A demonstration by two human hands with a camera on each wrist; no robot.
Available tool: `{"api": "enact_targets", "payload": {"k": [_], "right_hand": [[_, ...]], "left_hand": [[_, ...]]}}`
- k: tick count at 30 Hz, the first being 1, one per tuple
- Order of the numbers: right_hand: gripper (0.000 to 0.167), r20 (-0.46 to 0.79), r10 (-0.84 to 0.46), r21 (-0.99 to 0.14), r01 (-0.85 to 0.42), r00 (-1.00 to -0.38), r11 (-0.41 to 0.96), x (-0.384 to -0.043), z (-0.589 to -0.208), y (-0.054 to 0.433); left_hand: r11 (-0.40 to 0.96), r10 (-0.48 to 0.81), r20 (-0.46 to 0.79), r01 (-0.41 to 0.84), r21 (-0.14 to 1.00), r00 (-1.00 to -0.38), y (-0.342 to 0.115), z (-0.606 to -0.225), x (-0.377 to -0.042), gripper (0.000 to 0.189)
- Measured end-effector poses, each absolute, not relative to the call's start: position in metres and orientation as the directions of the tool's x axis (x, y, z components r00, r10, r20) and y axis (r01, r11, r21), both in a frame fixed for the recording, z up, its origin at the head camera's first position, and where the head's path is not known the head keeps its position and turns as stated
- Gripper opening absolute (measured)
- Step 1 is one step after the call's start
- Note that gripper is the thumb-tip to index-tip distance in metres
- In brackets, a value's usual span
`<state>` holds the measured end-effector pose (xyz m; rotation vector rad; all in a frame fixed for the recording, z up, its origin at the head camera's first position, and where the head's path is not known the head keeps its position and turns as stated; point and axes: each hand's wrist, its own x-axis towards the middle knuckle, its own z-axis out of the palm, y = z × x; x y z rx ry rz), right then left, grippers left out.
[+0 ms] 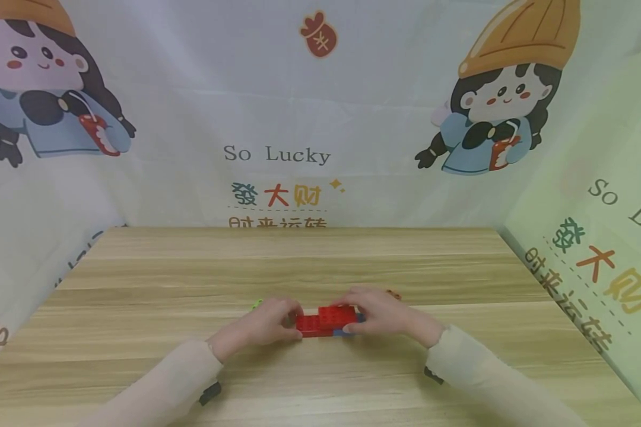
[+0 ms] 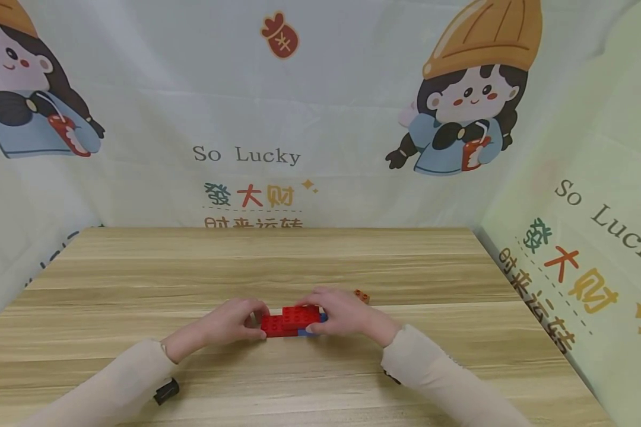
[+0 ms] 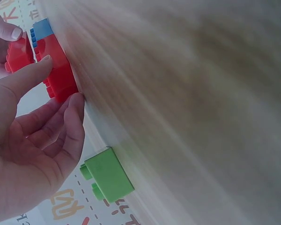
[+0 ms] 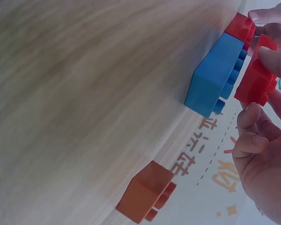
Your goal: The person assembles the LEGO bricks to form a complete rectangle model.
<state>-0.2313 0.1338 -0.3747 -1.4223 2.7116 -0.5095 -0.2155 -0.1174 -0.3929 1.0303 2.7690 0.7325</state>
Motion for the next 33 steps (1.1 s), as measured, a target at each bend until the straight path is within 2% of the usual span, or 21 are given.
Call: {"api": "enact_targets", "payload": {"k": [33], "right_hand": [[0.043,0.091,-0.788,-0.294,-0.772,-0.609,0.563,-0.2322,-0.3799,0.1272]], "left_hand": [[0.657,0.639,0.068,0.589,0.471,-0.766,-0.1164,-0.3922,-0.2161,0.022]]}}
